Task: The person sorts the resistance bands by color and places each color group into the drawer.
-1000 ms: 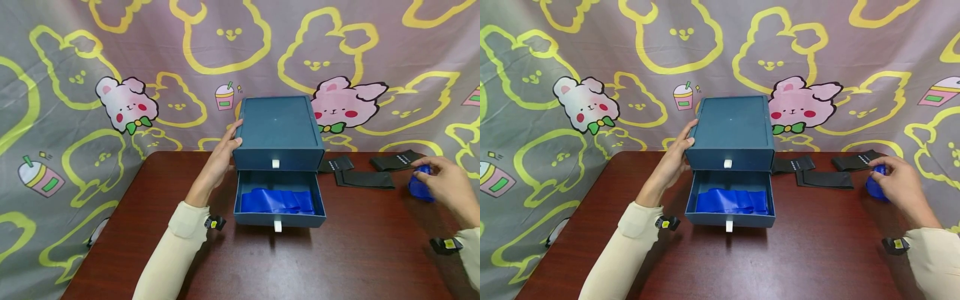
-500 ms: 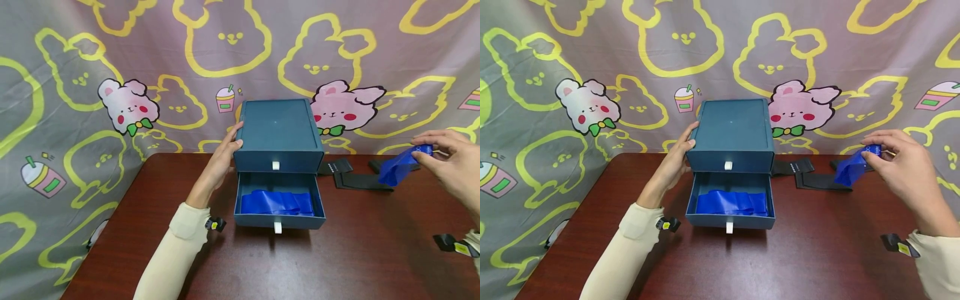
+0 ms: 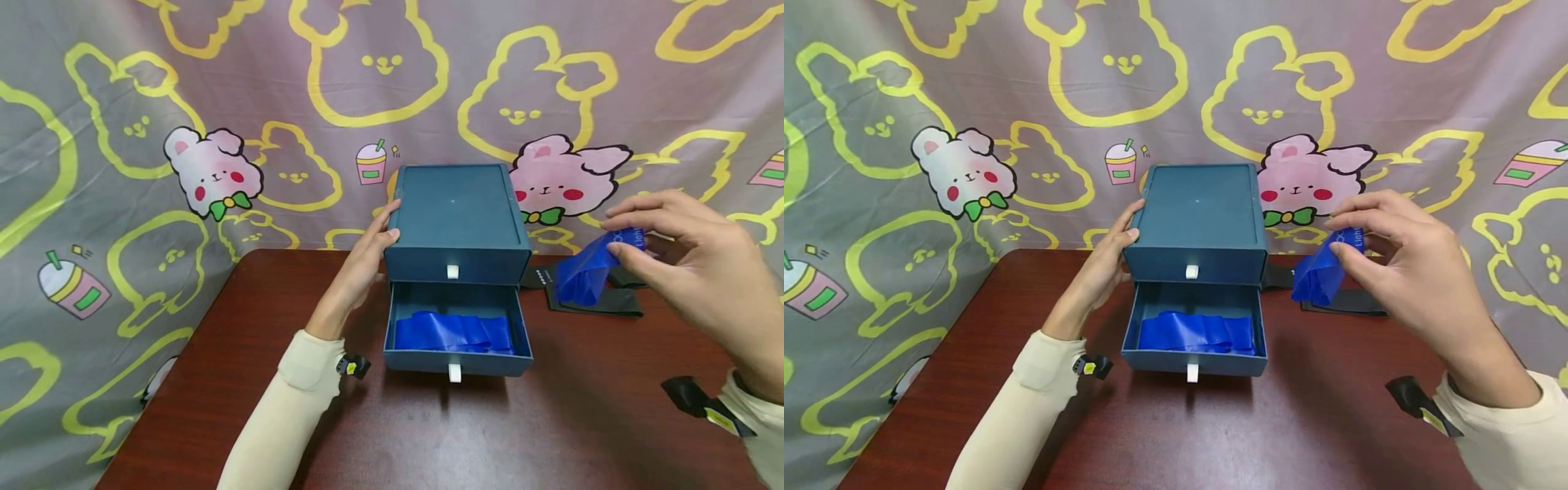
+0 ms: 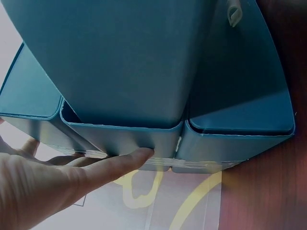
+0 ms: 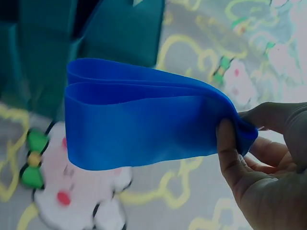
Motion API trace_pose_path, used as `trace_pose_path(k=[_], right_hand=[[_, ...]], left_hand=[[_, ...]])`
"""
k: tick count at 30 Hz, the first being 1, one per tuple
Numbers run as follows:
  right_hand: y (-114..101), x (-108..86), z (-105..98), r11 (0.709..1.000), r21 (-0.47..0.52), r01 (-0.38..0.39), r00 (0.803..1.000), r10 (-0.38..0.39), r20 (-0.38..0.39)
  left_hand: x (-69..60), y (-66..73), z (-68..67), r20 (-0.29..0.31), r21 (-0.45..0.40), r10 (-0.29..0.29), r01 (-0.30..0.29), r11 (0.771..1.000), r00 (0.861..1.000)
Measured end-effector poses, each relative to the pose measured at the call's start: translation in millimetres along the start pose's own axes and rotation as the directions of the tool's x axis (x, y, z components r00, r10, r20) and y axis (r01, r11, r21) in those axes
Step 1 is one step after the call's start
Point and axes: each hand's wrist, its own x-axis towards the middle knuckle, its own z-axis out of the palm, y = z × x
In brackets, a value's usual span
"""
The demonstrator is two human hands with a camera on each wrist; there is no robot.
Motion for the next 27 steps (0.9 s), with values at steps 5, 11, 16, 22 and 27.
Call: trace_pose_path(k=[5,11,16,22,27], right_hand=[[-34,3.9,12,0.996,0.036,0.077,0.995,-0.079,0.06],[-62,9.1,39,0.975,0.145,0.171,0.972,-0.191,0.136],[-80,12.9,71,0.942,0.245,0.23,0.939,-0.281,0.198],[-97,15.9,105,0.922,0.337,0.192,0.921,-0.288,0.264],[-93,8.7,124,0.928,0.342,0.149,0.918,-0.259,0.301]], left_hand=[[0.5,-0.6,0.0,-0.008,-0.006,-0.012,0.012,1.0,1.0],[0.6,0.2,0.9,-0.004,-0.007,-0.012,0.012,1.0,1.0],[0.2,1.7,1.1,-0.003,0.003,-0.014,0.014,1.0,1.0],[0.4,1.6,-0.1,0.008,-0.001,-0.011,0.011,1.0,1.0],[0.5,0.5,-0.8,0.011,0.0,-0.001,0.001,1.0,1.0]])
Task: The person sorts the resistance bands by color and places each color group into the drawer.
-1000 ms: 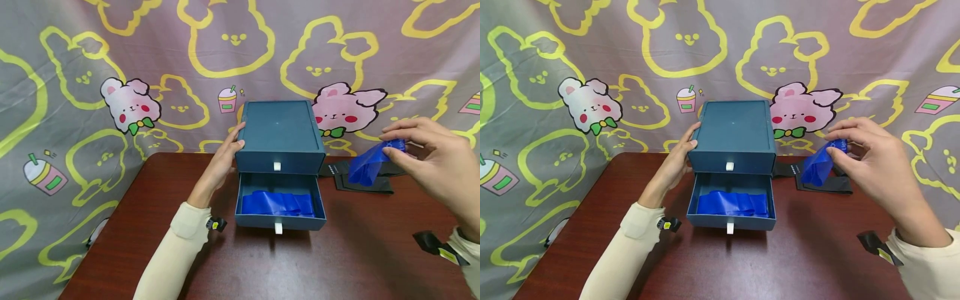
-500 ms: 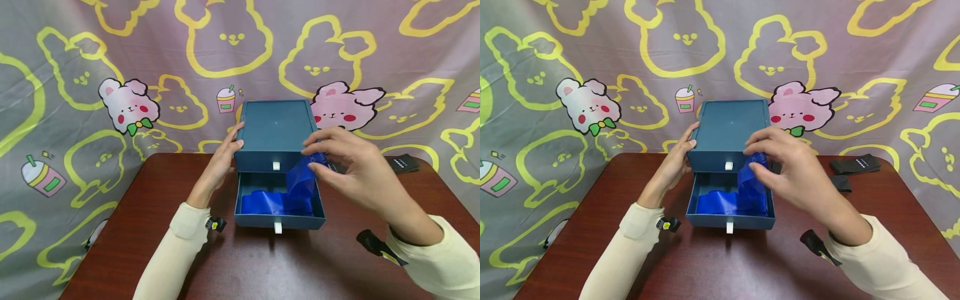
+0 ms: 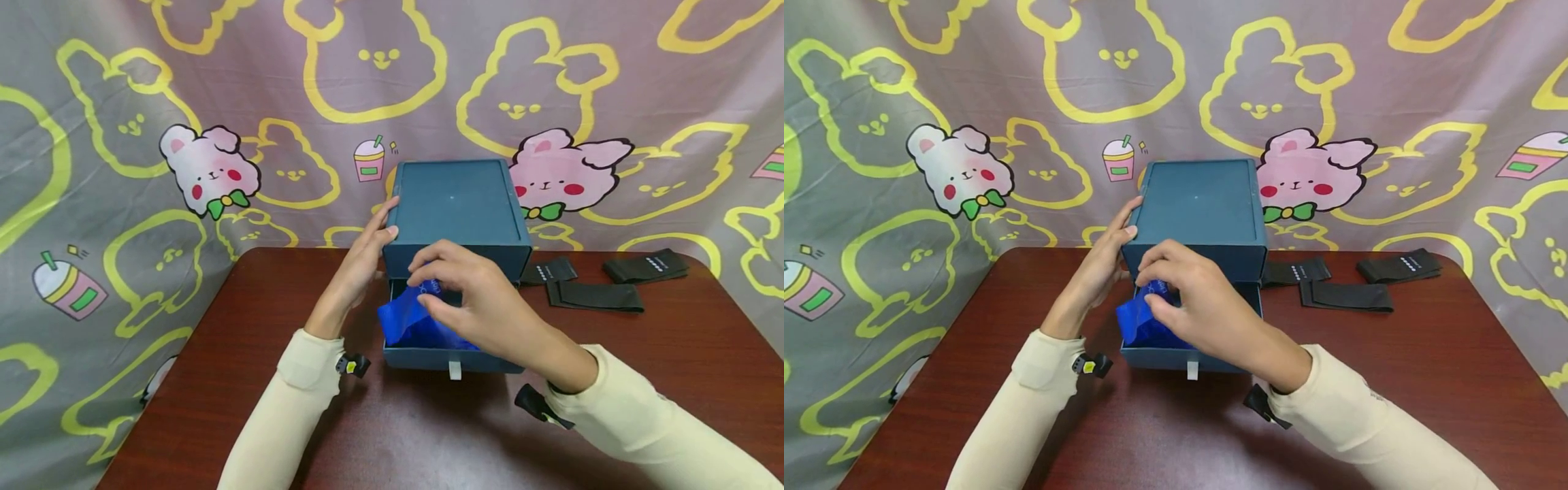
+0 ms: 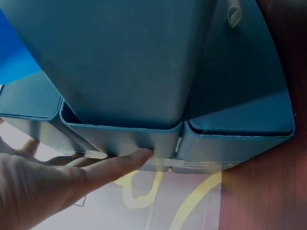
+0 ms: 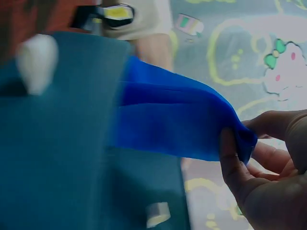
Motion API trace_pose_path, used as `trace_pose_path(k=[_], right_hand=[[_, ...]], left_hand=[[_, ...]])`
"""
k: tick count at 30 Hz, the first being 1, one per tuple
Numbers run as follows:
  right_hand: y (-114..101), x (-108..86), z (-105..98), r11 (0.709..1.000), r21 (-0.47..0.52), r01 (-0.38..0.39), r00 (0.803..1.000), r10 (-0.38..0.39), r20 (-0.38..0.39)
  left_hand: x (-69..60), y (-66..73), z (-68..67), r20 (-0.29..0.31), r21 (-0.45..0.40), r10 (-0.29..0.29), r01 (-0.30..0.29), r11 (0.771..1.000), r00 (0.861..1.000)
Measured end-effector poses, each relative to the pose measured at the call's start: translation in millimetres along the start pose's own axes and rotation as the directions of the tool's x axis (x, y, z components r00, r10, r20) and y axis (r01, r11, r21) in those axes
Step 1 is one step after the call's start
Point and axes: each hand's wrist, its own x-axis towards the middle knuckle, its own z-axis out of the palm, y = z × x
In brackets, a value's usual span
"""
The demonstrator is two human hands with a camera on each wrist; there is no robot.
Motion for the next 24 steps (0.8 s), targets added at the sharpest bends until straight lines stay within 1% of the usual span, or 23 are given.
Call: trace_pose_path(k=[4,6,10,15,20,22,24], right_hand=[[16,-16.2,4,0.996,-0.036,-0.077,0.997,0.077,0.022],[25,-25.7,3,0.991,-0.058,-0.118,0.993,0.119,0.017],[40,-41.2,-2,0.981,-0.099,-0.167,0.986,0.167,-0.004],[49,-52.3,-5,0.967,-0.178,-0.184,0.982,0.188,0.009],[51,-55.4,-6,0.943,-0.263,-0.202,0.975,0.219,0.037],[53,-56.9,-5,0.936,-0.29,-0.198,0.976,0.217,0.033],[56,-58.8,-6,0.934,-0.308,-0.181,0.98,0.196,0.018]], left_hand=[[-0.1,0.2,1.8,-0.008,0.005,0.002,-0.002,1.0,1.0],[-0.1,0.5,2.4,-0.016,0.006,0.0,0.0,1.0,1.0],[0.0,0.5,2.5,-0.025,0.0,-0.006,0.006,1.0,1.0],[0.3,1.2,3.2,-0.029,0.004,-0.012,0.012,1.0,1.0],[-0.4,0.3,2.8,-0.036,0.01,-0.014,0.015,1.0,0.999],[-0.4,0.1,2.8,-0.036,0.01,-0.013,0.014,1.0,0.999],[0.1,-0.2,2.4,-0.034,0.01,-0.012,0.012,1.0,0.999]])
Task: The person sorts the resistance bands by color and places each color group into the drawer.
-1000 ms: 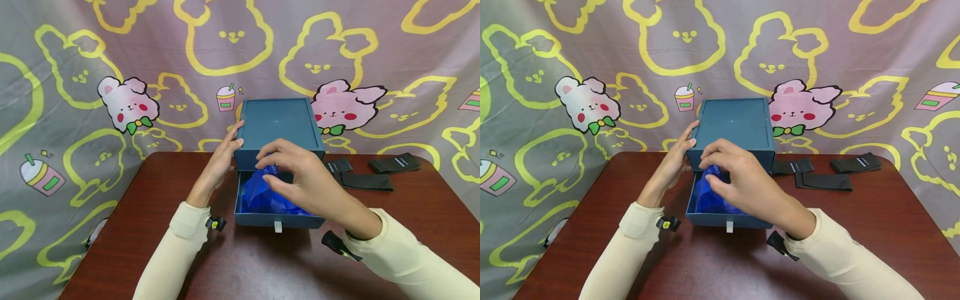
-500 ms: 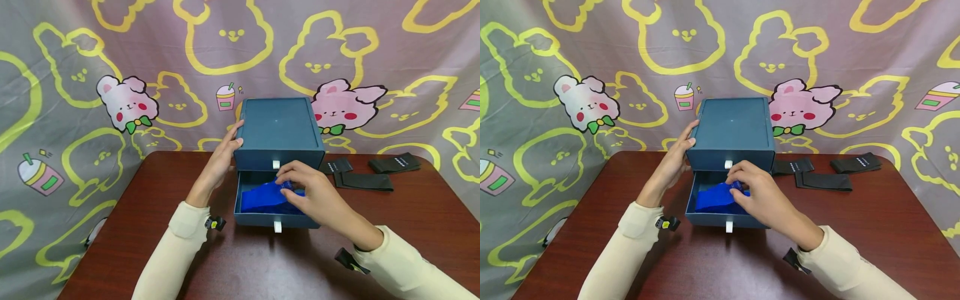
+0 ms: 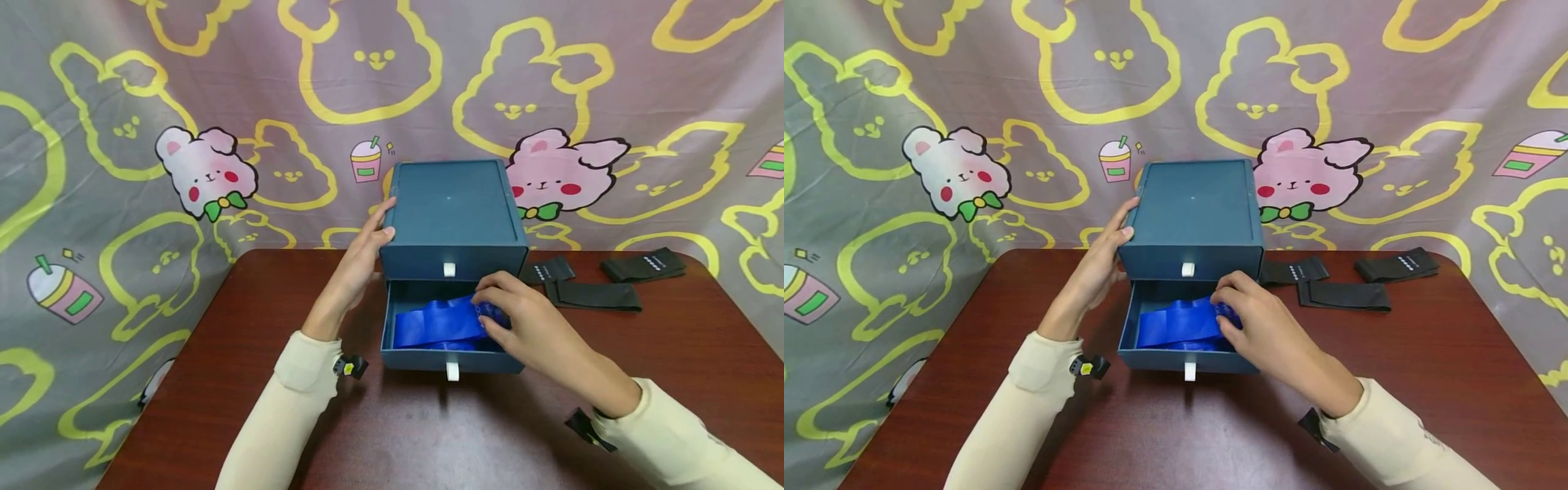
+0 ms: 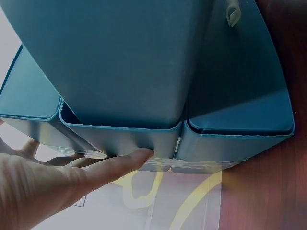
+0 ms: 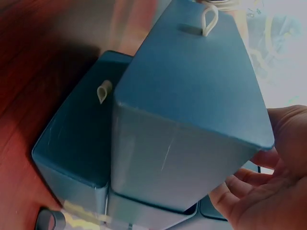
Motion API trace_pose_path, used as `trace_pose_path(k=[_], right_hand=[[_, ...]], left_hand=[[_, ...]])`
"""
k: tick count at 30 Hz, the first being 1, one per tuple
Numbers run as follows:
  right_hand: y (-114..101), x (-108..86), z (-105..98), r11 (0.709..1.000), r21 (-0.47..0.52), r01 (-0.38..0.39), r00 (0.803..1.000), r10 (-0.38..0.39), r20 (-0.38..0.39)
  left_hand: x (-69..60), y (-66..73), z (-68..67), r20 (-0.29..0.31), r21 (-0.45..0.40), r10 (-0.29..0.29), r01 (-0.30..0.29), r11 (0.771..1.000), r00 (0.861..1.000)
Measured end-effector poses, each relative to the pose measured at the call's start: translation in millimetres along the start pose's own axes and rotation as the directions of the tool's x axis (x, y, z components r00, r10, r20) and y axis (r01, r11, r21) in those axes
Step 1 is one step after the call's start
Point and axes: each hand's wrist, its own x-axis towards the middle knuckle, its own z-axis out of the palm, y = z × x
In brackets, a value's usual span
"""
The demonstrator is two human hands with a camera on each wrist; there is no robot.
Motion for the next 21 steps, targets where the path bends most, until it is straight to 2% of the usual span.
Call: trace_pose_path(k=[4,8,14,21], right_hand=[[5,-4.8,-1,0.998,-0.033,0.046,0.996,-0.049,-0.077],[4,-14.8,-5,0.995,-0.032,0.099,0.982,-0.103,-0.16],[-11,-37.8,-8,0.973,0.071,0.22,0.953,-0.199,-0.226],[-26,-58.5,9,0.939,0.202,0.278,0.938,-0.22,-0.268]], left_hand=[[0.3,-0.2,-0.4,0.006,-0.012,-0.002,0.002,1.0,1.0],[0.0,0.3,-0.1,0.017,-0.02,0.0,0.001,1.0,1.0],[0.5,0.5,0.3,0.023,-0.025,0.001,0.0,1.0,1.0],[-0.3,0.6,0.1,0.013,-0.02,0.009,-0.009,1.0,1.0]])
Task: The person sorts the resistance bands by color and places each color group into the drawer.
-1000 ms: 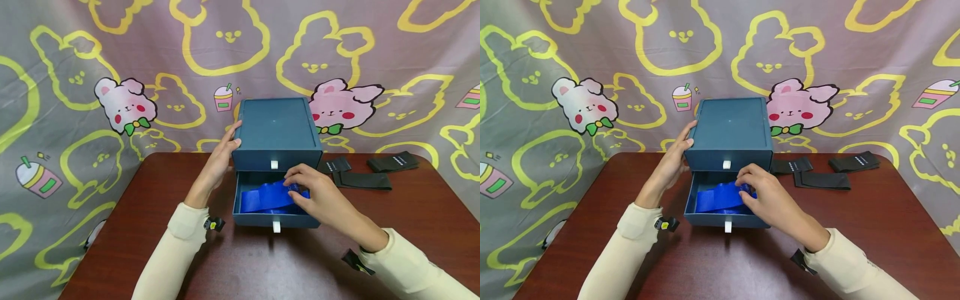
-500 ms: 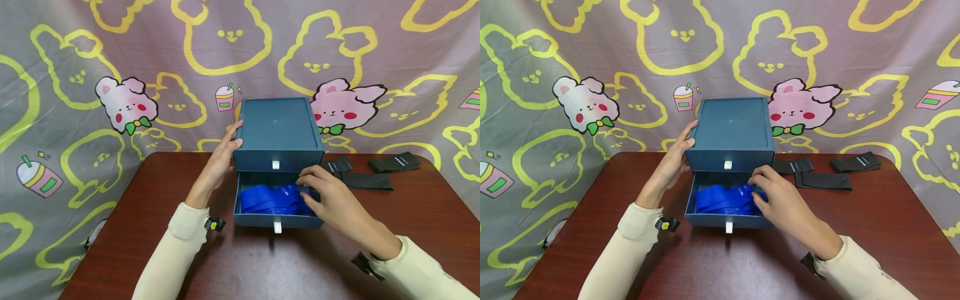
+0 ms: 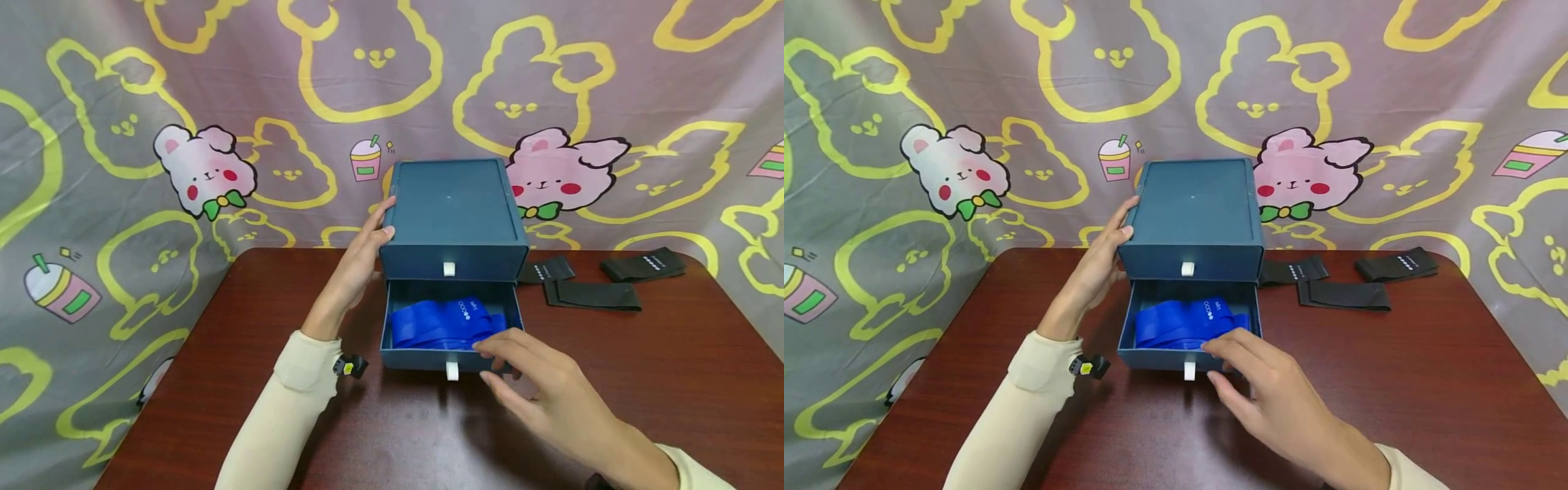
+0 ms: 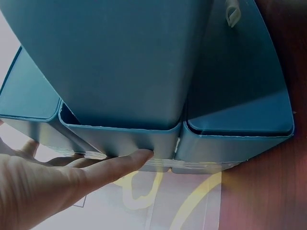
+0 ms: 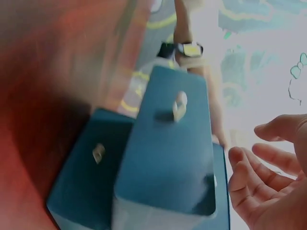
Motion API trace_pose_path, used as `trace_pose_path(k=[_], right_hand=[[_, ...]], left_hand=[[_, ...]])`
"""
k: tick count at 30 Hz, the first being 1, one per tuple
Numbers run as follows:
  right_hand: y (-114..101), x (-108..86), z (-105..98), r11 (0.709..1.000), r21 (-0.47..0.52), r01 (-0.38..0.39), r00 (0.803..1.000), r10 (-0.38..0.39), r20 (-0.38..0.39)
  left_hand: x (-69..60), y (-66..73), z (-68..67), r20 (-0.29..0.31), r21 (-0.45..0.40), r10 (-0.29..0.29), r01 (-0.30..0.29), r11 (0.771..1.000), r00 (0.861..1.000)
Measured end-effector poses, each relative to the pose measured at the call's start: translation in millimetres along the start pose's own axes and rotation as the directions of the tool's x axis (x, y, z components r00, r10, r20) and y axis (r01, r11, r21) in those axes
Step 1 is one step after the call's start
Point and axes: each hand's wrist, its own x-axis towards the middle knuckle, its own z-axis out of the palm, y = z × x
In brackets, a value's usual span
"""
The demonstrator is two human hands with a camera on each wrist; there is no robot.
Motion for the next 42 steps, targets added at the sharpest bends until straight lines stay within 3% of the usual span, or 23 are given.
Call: trace_pose_path(k=[7,12,16,20,28,42], right_hand=[[1,-11.8,16,0.996,0.091,-0.005,1.0,0.005,-0.002],[5,-13.8,26,0.992,0.097,-0.084,0.995,0.079,0.055],[8,-14.0,35,0.976,0.12,-0.182,0.98,0.169,0.109],[9,-12.1,43,0.964,0.132,-0.229,0.969,0.213,0.123],[18,2.8,52,0.962,0.098,-0.256,0.963,0.245,0.116],[65,43.0,53,0.929,0.025,-0.368,0.921,0.361,0.144]], left_hand=[[0.0,-0.7,-0.2,-0.005,0.002,-0.001,0.001,1.0,1.0],[0.4,-1.2,0.1,-0.002,0.002,0.005,-0.005,1.0,1.0],[0.5,-0.8,0.9,-0.003,0.003,-0.001,0.001,1.0,1.0],[0.7,-0.1,1.2,-0.004,0.004,-0.007,0.007,1.0,1.0],[0.0,-1.0,0.0,-0.006,0.001,-0.008,0.008,1.0,1.0],[-0.2,-1.2,-1.4,0.01,0.004,-0.001,0.001,1.0,1.0]])
